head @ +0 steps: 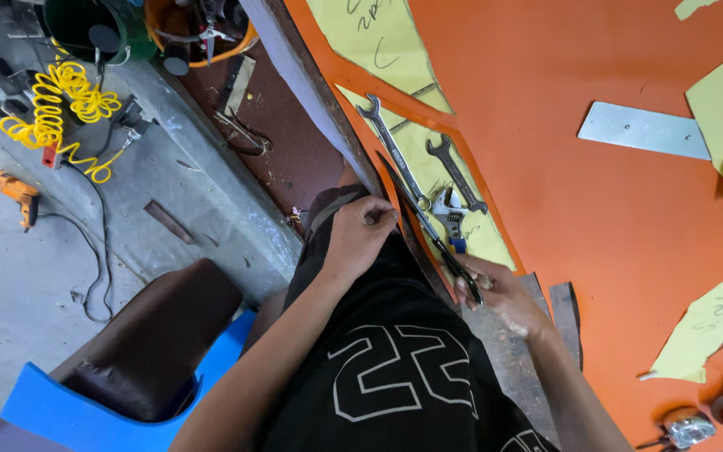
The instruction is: The person cuts pieces of orange fabric using shears and follows paper templates, then folds the cut pieces and places them on the table.
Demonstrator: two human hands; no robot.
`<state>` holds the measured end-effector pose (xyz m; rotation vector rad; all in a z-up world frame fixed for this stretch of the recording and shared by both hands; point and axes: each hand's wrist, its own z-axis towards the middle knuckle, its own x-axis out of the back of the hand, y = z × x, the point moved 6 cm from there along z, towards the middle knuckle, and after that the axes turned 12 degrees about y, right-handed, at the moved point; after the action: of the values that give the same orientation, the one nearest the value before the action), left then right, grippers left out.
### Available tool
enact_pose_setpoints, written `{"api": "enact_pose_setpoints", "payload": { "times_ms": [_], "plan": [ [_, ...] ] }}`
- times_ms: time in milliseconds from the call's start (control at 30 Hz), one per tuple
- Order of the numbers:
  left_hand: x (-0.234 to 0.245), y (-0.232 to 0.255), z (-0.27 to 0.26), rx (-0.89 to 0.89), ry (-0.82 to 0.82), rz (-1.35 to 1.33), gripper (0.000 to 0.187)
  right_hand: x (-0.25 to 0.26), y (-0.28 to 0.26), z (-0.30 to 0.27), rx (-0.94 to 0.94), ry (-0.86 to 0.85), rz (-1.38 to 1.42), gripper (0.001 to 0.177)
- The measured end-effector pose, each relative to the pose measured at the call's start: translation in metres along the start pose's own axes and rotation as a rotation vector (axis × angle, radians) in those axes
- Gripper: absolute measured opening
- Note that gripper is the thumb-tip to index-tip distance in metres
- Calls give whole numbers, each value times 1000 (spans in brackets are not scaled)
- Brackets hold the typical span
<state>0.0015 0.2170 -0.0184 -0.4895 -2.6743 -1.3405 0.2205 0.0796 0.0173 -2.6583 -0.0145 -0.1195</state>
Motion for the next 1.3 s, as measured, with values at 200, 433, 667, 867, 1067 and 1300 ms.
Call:
{"api": "enact_pose_setpoints", "payload": {
  "times_ms": [200, 433, 667, 867, 1067, 1300],
  "plan": [
    [2, -2, 2, -4, -21, 50, 18, 2, -10, 3, -28, 1, -16, 50],
    [6, -3, 4, -9, -37, 75, 18, 2, -25, 13, 17, -41, -50, 58],
    [9, -4, 2, -2, -61, 35, 17, 3, -23, 20, -3, -61, 37, 61],
    [11, -5, 5, 80, -99, 80, 16, -11, -44, 26, 24, -39, -63, 54],
    [15, -2, 6, 32, -105, 86, 16, -21, -65, 26, 9, -61, -17, 48],
    [19, -3, 9, 39, -137, 121, 17, -25, -69, 31, 48, -88, -9, 47]
  ]
}}
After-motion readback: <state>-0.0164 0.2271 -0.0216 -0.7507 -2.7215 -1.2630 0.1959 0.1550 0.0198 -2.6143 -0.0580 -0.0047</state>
